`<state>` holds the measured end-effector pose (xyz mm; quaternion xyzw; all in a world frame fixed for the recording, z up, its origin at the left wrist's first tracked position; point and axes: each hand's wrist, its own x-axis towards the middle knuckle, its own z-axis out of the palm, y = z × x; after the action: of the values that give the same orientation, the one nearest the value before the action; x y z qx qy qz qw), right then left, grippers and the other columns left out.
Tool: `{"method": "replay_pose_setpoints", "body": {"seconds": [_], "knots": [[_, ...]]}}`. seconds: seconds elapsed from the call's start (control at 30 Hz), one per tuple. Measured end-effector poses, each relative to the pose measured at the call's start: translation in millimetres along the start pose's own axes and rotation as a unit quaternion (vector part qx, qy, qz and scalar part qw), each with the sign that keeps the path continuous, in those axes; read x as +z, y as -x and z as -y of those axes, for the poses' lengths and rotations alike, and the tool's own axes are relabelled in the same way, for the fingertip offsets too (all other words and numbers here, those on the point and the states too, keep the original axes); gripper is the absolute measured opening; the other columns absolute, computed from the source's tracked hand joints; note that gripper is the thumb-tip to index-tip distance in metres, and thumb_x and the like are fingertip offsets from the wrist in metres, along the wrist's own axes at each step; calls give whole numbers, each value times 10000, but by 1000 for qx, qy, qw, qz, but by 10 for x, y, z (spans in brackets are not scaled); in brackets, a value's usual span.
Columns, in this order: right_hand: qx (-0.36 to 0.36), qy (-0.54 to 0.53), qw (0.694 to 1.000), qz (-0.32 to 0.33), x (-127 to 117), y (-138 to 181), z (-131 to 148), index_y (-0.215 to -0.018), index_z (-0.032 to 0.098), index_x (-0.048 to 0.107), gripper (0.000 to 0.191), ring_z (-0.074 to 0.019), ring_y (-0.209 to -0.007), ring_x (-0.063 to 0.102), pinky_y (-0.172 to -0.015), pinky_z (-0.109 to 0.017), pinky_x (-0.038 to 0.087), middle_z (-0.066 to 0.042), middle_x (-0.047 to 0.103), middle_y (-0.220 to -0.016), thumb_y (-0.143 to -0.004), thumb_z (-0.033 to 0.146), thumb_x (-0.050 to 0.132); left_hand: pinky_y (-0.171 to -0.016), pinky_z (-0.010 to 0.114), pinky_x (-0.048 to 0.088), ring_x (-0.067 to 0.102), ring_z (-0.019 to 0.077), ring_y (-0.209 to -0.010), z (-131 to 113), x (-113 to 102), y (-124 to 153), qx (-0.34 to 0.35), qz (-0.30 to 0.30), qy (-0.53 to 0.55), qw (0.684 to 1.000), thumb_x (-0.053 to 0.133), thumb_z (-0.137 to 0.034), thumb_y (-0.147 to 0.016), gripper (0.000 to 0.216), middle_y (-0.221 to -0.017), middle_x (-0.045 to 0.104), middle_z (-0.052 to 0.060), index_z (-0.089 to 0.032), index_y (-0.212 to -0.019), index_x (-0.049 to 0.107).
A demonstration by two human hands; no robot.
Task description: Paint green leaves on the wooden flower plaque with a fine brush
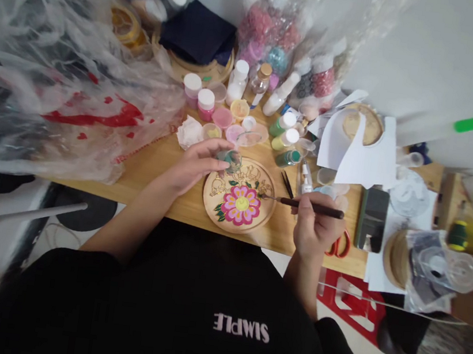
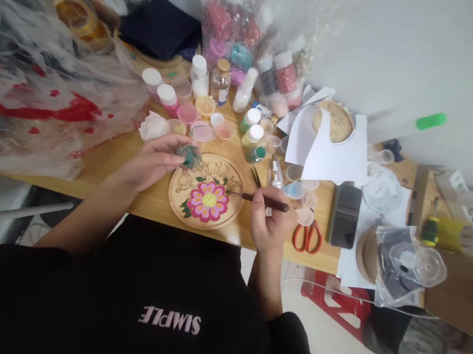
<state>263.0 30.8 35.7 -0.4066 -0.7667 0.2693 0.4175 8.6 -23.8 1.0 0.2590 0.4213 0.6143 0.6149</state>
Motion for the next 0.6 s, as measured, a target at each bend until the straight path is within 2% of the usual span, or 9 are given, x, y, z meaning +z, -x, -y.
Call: {"method": "replay_pose_setpoints", "body": {"seconds": [0.6], "knots": [[-17,-10,1000,-2,-22,-16,31,-776,206,658,146,-95,-529,575,-479,-233,438,21,653,-660,-898,177,583,-671,248,503,667,142,-834,-2,-12,0,8,10,-9,1000,794,-192,-700,291,-999,745,39,-201,-979,711]]}}
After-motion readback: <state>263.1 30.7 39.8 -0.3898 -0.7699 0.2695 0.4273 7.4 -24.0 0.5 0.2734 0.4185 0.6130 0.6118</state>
